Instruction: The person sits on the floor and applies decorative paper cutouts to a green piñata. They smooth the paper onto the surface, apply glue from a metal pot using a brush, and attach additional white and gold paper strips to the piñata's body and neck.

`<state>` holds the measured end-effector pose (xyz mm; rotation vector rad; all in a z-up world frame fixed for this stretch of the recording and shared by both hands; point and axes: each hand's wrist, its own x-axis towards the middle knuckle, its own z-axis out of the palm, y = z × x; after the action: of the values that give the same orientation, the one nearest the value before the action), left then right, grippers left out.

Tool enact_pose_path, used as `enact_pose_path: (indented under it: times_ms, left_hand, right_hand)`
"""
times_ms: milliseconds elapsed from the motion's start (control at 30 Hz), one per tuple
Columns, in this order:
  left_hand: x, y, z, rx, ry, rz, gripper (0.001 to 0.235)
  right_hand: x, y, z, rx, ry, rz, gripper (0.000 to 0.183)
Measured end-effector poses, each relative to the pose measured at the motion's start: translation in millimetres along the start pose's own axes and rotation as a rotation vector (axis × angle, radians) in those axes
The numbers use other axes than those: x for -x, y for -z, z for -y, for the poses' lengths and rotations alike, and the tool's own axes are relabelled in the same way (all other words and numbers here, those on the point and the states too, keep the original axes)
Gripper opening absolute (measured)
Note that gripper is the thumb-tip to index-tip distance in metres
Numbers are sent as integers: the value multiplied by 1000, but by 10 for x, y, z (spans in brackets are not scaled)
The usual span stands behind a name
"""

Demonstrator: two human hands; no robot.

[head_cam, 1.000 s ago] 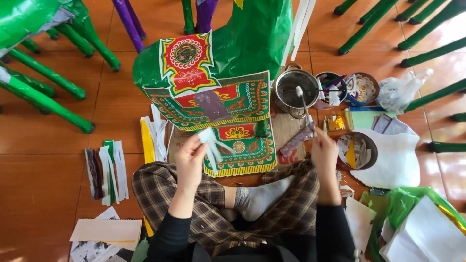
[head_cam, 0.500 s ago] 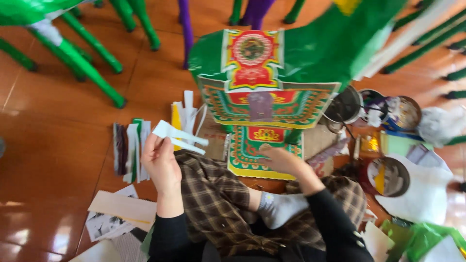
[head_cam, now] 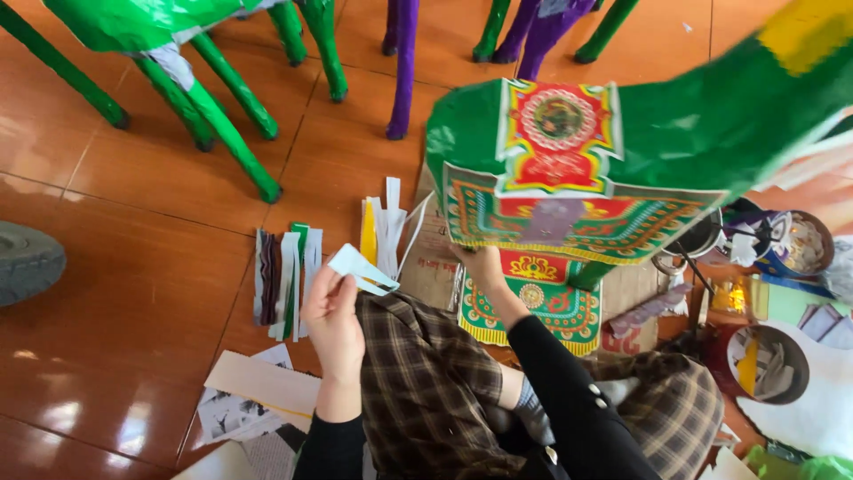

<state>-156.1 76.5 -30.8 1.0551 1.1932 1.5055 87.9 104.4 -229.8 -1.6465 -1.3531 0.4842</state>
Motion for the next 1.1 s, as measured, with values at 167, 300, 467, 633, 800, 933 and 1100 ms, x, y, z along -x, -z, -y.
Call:
enact_pose_path:
  times_ms: [167, 300, 467, 633, 800, 933, 1100]
  left_hand:
    - [-8, -384, -273, -147, -103, 114, 36]
    - [125, -875, -212, -140, -310, 195, 35]
    - [409, -1520, -289, -166, -606, 279, 44]
    - [667, -2013, -506, -259, -831, 276, 38]
    - [801, -2230, -460, -268, -815, 299, 41]
    - [951, -2385, -450, -292, -817, 284, 40]
    - [1006, -2429, -622, -316, -809, 261, 56]
  right_hand:
    - [297, 594, 314, -54, -261, 130, 56]
    - [515, 1179, 909, 42, -446, 343, 48]
    - [903, 1533, 404, -91, -339, 386, 42]
    - [838, 1911, 517, -271, -270, 368, 48]
    - [796, 1996, 529, -263, -269, 382, 47]
    - [757, 1988, 522, -265, -272, 407, 47]
    - [723, 1972, 459, -267, -280, 419, 47]
